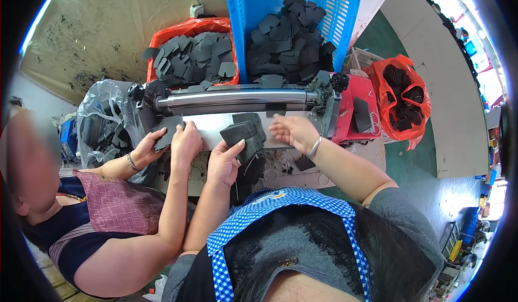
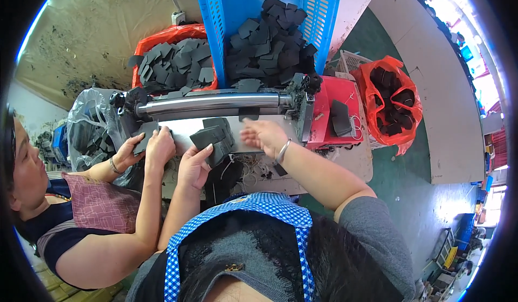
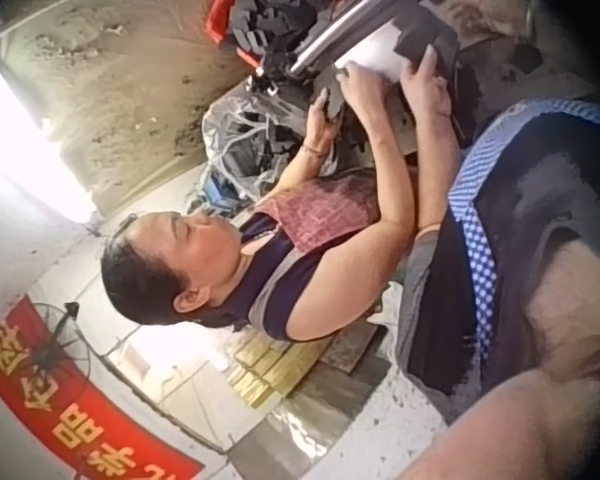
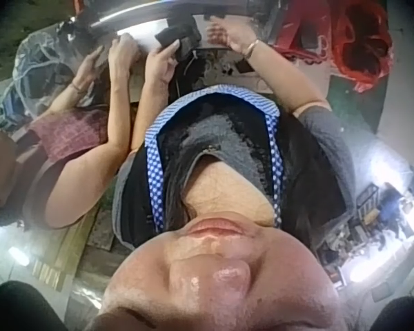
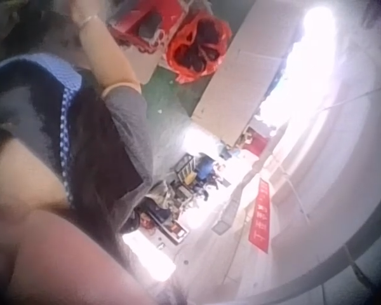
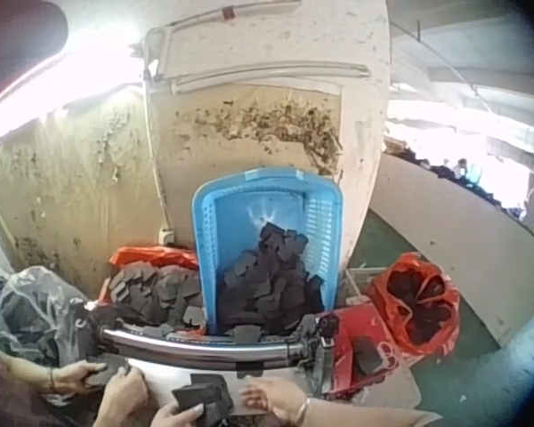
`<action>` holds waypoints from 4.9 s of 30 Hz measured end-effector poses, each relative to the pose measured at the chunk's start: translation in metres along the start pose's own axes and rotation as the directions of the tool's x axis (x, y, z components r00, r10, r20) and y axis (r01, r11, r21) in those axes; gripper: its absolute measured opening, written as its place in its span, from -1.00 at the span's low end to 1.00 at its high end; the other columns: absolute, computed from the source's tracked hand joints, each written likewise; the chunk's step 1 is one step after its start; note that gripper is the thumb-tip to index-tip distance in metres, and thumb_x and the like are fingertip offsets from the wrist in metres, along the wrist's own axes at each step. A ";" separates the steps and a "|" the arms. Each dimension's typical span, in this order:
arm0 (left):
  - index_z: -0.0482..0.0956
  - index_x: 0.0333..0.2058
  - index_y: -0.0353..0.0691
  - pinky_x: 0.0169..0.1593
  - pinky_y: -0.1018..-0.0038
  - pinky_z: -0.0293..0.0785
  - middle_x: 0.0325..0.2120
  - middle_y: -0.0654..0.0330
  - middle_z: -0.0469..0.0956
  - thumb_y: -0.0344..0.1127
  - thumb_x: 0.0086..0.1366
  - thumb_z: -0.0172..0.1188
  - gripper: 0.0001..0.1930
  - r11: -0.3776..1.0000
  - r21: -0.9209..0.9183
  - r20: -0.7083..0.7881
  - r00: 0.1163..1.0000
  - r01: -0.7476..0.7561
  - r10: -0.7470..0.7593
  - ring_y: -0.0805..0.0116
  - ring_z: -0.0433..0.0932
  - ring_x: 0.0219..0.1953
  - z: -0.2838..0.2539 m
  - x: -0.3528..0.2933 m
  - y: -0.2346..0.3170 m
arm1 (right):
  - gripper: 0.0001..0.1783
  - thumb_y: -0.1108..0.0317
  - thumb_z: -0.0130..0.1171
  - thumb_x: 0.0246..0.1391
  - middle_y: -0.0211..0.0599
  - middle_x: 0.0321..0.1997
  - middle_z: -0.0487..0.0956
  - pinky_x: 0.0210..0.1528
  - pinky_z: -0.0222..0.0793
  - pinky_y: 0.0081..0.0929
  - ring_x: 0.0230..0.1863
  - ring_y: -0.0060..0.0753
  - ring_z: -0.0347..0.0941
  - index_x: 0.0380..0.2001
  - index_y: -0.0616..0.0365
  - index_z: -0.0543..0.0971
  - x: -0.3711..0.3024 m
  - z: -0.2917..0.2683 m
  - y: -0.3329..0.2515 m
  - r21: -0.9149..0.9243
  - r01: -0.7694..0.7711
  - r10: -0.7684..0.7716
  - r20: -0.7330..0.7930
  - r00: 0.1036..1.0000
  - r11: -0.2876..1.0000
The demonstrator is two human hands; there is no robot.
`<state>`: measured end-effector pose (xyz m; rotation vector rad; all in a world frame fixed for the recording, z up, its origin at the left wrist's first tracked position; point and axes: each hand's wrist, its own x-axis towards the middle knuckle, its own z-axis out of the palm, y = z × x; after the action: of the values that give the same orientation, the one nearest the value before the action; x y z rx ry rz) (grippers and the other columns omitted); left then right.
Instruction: Feeding black shoe components through a roller machine for processing and stacking them.
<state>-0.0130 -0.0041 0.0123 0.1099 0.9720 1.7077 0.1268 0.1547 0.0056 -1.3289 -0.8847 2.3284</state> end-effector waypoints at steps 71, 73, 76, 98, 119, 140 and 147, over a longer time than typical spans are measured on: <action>0.39 -0.25 -0.30 -0.20 0.30 0.50 -0.31 0.16 0.48 -0.46 0.14 0.09 -0.81 0.997 -0.017 0.017 0.998 0.069 -0.068 0.35 0.50 -0.29 -0.003 0.004 -0.006 | -0.81 0.29 0.23 -0.11 -0.53 -0.62 0.42 -0.63 0.21 -0.83 -0.64 -0.74 0.31 -0.51 0.14 0.45 -0.011 0.011 0.010 -0.293 0.005 0.094 0.322 0.942 0.956; 0.39 -0.24 -0.31 -0.20 0.32 0.50 -0.31 0.16 0.49 -0.46 0.14 0.09 -0.81 0.993 -0.054 0.070 0.992 0.106 -0.102 0.36 0.50 -0.29 -0.005 0.005 -0.006 | -0.81 0.29 0.22 -0.10 -0.52 -0.63 0.41 -0.66 0.20 -0.83 -0.66 -0.73 0.29 -0.55 0.13 0.44 -0.010 0.009 0.011 -0.245 -0.056 0.134 0.313 0.940 0.968; 0.39 -0.22 -0.31 -0.23 0.35 0.51 -0.30 0.16 0.49 -0.46 0.13 0.09 -0.78 0.996 0.043 0.063 0.995 0.078 -0.080 0.35 0.50 -0.29 -0.009 0.006 -0.007 | -0.78 0.29 0.20 -0.07 -0.49 -0.64 0.41 -0.70 0.20 -0.81 -0.68 -0.70 0.30 -0.60 0.11 0.40 -0.009 0.007 0.013 -0.170 -0.148 0.188 0.249 0.950 0.974; 0.41 -0.24 -0.30 -0.35 0.48 0.52 -0.33 0.14 0.51 -0.50 0.09 0.13 -0.78 0.996 0.090 -0.095 0.996 0.007 0.002 0.37 0.52 -0.32 -0.008 0.006 -0.004 | -0.87 0.39 0.03 0.05 -0.37 -0.47 0.50 -0.49 0.41 -0.73 -0.57 -0.60 0.43 -0.34 0.20 0.42 -0.006 0.001 0.003 0.080 -0.098 0.101 -0.031 0.994 0.992; 0.41 -0.18 -0.31 -0.34 0.50 0.52 -0.28 0.17 0.50 -0.56 0.07 0.13 -0.71 0.984 0.151 -0.083 0.990 -0.098 0.111 0.38 0.52 -0.29 -0.005 0.004 -0.011 | -0.77 0.22 0.02 0.07 -0.29 -0.45 0.50 -0.53 0.39 -0.73 -0.57 -0.55 0.45 -0.38 0.20 0.42 -0.004 -0.010 0.007 -0.163 -0.078 0.090 0.065 0.994 0.983; 0.45 -0.22 -0.29 -0.32 0.45 0.52 -0.30 0.17 0.51 -0.56 0.08 0.12 -0.75 0.999 -0.023 -0.027 0.999 0.025 -0.026 0.35 0.52 -0.30 0.000 -0.001 -0.007 | -0.82 0.30 0.15 -0.02 -0.48 -0.63 0.41 -0.71 0.16 -0.82 -0.69 -0.71 0.30 -0.50 0.16 0.42 -0.008 0.001 0.012 -0.116 -0.159 0.191 0.370 0.909 0.980; 0.40 -0.19 -0.32 -0.31 0.46 0.53 -0.31 0.13 0.51 -0.58 0.07 0.11 -0.72 0.996 0.075 -0.089 0.995 -0.037 0.044 0.35 0.52 -0.30 -0.001 0.002 -0.011 | -0.79 0.29 0.13 0.00 -0.40 -0.50 0.49 -0.60 0.31 -0.79 -0.57 -0.65 0.42 -0.41 0.23 0.45 0.000 0.000 -0.002 -0.024 0.029 -0.028 0.047 0.999 0.999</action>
<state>-0.0065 -0.0024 0.0038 0.1020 1.1069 1.7262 0.1272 0.1564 0.0073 -1.2682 -0.9433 2.3427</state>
